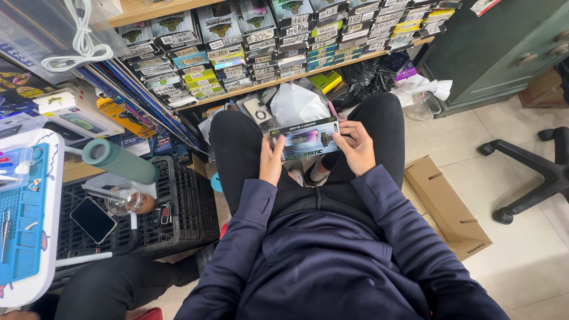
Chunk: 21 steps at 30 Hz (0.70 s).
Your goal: The person sits on a chair and repeatedly takes small rectangular boxes from a shelf, places them into white paper envelopes, and then places the envelopes into a cardboard box on the floor.
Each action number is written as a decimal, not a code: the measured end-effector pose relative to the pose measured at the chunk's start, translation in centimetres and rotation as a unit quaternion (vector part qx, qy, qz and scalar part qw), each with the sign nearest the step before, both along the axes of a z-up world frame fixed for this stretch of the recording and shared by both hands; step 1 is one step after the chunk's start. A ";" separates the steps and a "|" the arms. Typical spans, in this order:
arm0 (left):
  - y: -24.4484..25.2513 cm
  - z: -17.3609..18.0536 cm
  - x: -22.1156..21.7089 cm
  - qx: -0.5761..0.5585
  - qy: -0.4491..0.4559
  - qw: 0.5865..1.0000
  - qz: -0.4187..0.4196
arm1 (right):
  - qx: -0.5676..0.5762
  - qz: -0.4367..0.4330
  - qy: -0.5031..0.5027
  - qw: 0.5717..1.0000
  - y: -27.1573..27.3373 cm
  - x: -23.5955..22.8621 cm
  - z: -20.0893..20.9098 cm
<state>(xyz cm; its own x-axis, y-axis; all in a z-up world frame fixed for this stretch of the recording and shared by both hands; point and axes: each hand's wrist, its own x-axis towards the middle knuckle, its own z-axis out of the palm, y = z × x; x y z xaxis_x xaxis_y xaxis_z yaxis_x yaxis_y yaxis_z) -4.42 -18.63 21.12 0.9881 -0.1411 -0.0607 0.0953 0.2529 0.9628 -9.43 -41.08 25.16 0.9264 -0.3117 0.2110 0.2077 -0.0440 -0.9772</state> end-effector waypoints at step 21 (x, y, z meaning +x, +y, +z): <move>0.4 1.6 -0.6 -0.096 0.044 0.993 0.062 | -0.010 0.044 -0.009 0.999 1.1 -0.9 1.7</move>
<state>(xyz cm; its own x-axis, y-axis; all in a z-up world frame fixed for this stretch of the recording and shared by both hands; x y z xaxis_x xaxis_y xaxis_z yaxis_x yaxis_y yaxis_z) -4.98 -18.26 22.72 0.9906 -0.0363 -0.1321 0.1344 0.4452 0.8853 -10.29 -39.94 26.82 0.9461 -0.2250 0.2328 0.2289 -0.0437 -0.9725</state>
